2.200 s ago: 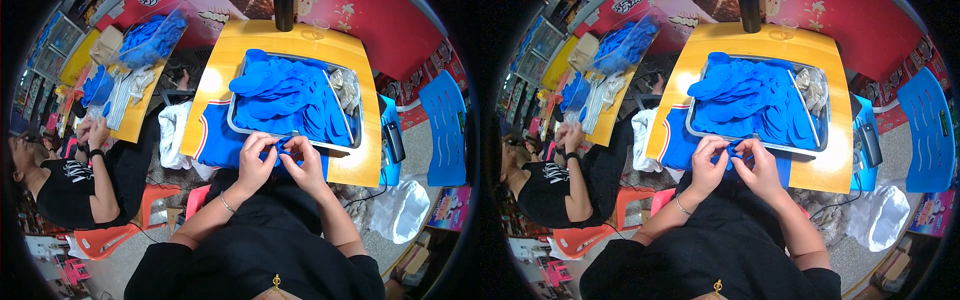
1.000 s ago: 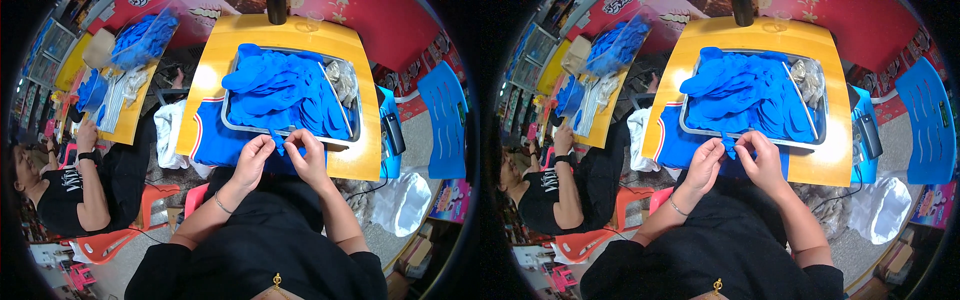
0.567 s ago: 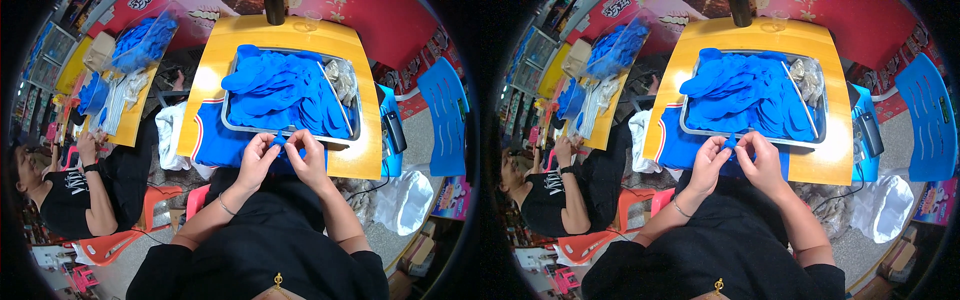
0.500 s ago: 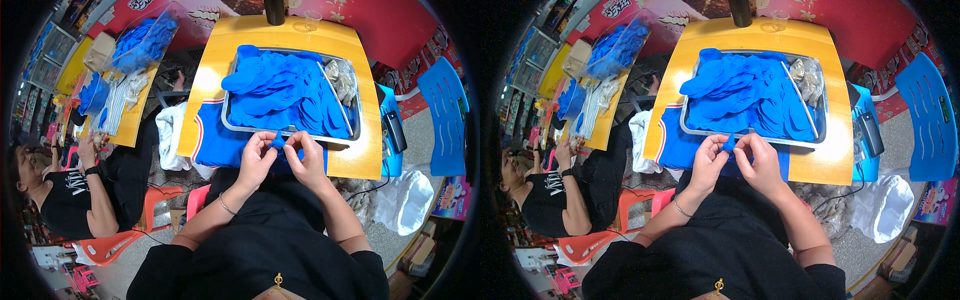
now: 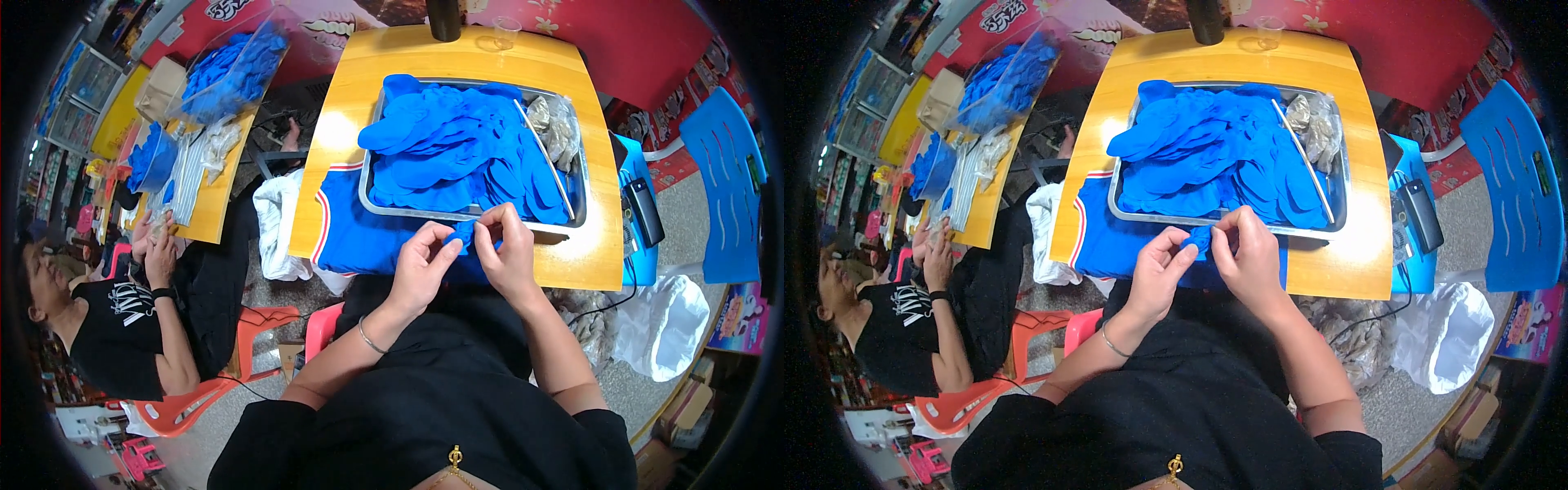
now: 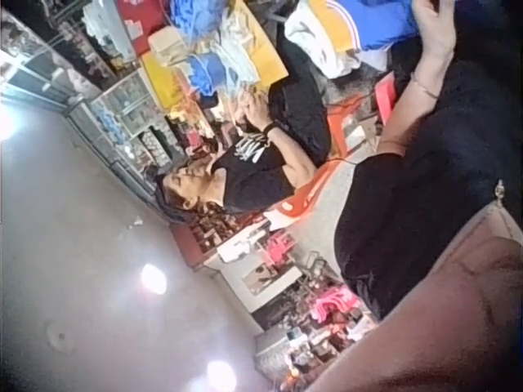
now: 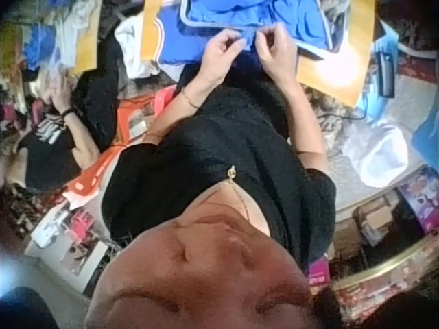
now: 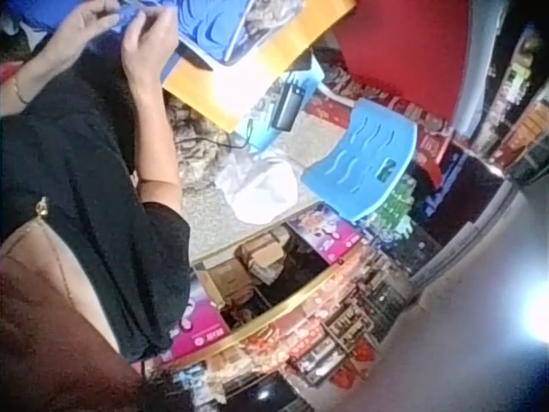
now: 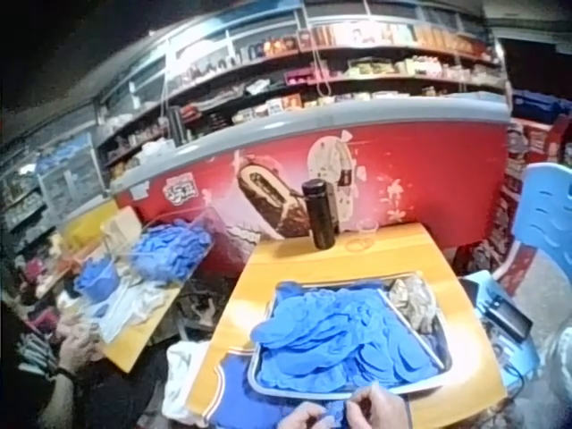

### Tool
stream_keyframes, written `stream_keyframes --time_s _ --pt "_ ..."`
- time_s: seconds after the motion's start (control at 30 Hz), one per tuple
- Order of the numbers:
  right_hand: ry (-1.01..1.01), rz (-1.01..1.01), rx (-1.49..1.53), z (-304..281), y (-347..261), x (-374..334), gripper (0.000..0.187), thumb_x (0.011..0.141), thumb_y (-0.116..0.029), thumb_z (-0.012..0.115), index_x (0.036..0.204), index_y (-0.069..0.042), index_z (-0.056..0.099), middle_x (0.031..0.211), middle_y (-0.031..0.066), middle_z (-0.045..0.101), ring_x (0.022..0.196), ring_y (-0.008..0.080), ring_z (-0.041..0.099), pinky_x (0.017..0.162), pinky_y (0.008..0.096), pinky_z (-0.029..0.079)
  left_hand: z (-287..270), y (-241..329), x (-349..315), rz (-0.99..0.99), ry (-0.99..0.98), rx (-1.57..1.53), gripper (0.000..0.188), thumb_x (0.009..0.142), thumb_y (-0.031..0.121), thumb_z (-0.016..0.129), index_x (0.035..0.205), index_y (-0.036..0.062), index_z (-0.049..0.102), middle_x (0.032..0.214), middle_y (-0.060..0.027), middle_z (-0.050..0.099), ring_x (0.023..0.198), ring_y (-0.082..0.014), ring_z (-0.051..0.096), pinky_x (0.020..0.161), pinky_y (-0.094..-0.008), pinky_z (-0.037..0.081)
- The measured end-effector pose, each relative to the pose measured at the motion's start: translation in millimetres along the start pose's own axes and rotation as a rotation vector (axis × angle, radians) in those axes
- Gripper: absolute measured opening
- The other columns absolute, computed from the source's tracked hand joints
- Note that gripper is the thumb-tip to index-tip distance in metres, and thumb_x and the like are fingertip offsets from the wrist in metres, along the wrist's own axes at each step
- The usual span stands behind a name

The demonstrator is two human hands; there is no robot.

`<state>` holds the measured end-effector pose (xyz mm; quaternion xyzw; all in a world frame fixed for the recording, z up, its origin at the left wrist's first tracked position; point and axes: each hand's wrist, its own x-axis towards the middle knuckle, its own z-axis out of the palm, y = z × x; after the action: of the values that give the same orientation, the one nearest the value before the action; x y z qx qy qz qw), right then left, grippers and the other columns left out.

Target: Manually folding and assembling small blue fabric pieces using a wooden stick.

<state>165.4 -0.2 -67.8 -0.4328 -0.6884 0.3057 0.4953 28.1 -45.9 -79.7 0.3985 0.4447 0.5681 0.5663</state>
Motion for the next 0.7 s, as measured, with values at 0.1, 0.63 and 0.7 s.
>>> stream_keyframes --time_s 0.1,0.63,0.7 --pt "-0.009 -0.012 0.009 0 1 -1 0.011 0.077 -0.002 0.059 0.076 -0.001 0.048 0.065 0.009 0.054 0.053 0.0168 0.053 0.049 0.0277 0.041 5 6 1 -0.029 -0.028 -0.137 0.007 0.087 0.01 0.056 0.09 0.0035 0.056 0.086 0.0031 0.052 0.079 -0.0039 0.046 0.071 -0.0185 0.037" --pt "-0.105 -0.039 0.073 2 -8 -5 0.013 0.075 -0.002 0.06 0.079 0.0 0.047 0.07 0.0107 0.053 0.061 0.0216 0.054 0.054 0.0303 0.042 -6 2 5 -0.008 -0.004 -0.194 0.014 0.083 0.002 0.057 0.094 0.0074 0.05 0.084 0.0011 0.052 0.074 -0.0036 0.047 0.067 -0.0172 0.038" --pt "-0.119 -0.159 0.012 3 -10 -5 0.014 0.073 -0.001 0.061 0.079 0.0 0.048 0.073 0.0114 0.053 0.066 0.0254 0.054 0.057 0.0317 0.043 -7 -3 5 0.017 0.022 -0.138 0.014 0.083 0.001 0.056 0.093 0.0066 0.049 0.084 0.0011 0.051 0.073 -0.0032 0.046 0.066 -0.0171 0.038"
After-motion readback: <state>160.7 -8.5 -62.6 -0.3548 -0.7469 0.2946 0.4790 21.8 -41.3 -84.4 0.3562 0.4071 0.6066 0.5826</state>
